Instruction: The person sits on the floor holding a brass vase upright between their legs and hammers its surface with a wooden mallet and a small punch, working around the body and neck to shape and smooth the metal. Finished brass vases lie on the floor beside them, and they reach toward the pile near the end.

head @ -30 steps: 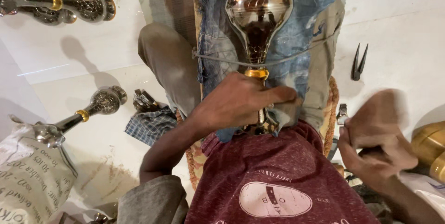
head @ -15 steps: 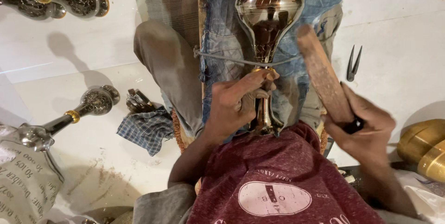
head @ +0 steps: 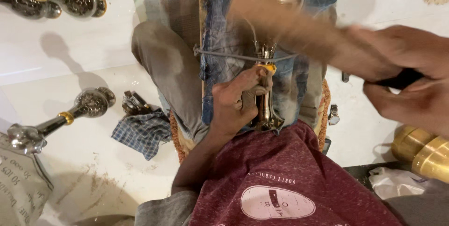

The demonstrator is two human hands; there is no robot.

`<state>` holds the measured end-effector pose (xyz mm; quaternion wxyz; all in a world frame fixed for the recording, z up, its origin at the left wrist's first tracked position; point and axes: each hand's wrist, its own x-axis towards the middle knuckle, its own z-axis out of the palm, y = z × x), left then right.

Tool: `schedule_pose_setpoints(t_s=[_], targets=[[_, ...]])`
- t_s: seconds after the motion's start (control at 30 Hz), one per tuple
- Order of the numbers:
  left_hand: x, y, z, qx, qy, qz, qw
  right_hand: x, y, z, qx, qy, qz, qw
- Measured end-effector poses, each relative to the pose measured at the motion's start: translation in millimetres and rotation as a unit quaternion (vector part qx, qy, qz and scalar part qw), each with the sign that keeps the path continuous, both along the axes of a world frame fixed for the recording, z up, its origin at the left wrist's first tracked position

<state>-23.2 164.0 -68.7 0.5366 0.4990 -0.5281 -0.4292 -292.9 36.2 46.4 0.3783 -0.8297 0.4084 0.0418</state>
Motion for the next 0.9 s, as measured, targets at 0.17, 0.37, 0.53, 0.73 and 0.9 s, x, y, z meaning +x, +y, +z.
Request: schedule_pose_setpoints(t_s=[0.17,0.37,0.53,0.73,0.9], targets=[[-14.8,7.5,8.0,0.028,-0.043,0.104,0.993,27.2,-9.5,12.5,-0.047,0.013,0.077,0.996],[-25.6,14.0,17.2,0.019,0.013,0.151,0.988,50.7,-16.9,21.2,-0.071,0.087,0.139,0.984],[-35.7,20.0,15.9,0.034,0.036,0.184,0.982,67.8,-22.4,29.7,-0.098,0.135,0.17,0.971],[-34.7,21.7,10.4,0.018,-0.061,0.193,0.979,70.0,-21.5,32.5,-0.1,0.167,0.206,0.959],[-36.7,20.2,9.7,0.035,-0.023,0.195,0.98,51.2,-19.4,24.5,-0.097,0.138,0.184,0.968]])
